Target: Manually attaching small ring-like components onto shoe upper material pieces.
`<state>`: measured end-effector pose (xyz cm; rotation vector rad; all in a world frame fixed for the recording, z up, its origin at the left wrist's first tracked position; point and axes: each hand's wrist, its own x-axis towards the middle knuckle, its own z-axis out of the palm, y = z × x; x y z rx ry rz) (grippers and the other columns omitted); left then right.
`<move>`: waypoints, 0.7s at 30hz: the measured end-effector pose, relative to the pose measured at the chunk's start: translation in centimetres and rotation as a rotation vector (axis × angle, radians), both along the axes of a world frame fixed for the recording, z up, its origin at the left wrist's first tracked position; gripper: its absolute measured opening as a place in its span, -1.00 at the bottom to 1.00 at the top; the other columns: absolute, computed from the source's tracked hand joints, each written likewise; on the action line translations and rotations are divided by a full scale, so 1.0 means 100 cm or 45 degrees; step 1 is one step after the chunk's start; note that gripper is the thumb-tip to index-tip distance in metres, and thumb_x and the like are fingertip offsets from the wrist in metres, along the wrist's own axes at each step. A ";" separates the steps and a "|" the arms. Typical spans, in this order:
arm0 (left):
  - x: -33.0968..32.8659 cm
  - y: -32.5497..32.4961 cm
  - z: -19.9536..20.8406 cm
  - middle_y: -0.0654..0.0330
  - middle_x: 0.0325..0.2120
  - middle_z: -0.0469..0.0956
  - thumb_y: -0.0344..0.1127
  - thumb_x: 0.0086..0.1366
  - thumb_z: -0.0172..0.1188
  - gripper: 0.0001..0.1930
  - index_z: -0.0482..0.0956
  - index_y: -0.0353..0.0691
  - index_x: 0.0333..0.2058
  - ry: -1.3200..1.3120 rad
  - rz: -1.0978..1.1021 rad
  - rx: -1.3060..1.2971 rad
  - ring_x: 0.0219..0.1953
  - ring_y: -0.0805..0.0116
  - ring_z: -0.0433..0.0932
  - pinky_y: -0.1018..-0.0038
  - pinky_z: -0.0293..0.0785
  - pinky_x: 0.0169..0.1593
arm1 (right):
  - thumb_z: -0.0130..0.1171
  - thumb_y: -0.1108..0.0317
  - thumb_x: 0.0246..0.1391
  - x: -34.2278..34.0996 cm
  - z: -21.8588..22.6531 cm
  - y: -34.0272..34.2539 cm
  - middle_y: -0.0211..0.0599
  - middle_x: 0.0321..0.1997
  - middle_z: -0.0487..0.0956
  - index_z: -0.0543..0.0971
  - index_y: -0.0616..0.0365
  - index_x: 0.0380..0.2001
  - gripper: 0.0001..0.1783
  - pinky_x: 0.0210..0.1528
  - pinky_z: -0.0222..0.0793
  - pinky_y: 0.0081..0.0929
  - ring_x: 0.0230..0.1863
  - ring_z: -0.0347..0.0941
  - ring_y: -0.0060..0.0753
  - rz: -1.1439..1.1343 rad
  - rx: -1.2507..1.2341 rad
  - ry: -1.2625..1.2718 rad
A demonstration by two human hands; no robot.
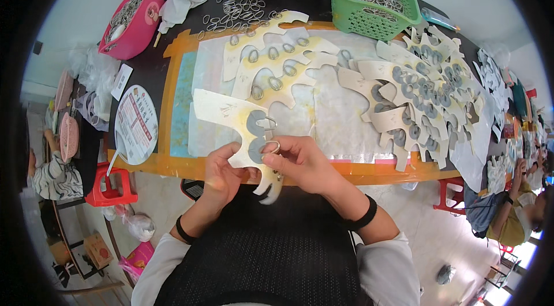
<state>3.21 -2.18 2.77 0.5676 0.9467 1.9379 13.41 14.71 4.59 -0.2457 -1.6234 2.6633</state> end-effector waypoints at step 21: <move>0.014 -0.005 -0.001 0.18 -0.35 0.64 -0.52 0.26 0.22 -0.85 0.60 -0.40 -0.20 0.214 0.375 -0.419 -0.34 0.57 0.58 0.64 0.52 -0.28 | 0.24 0.58 0.06 0.013 -0.009 -0.030 -0.34 -0.18 0.56 0.53 0.24 -0.23 -0.82 -0.28 0.44 -0.66 -0.28 0.50 -0.65 -0.602 0.635 0.064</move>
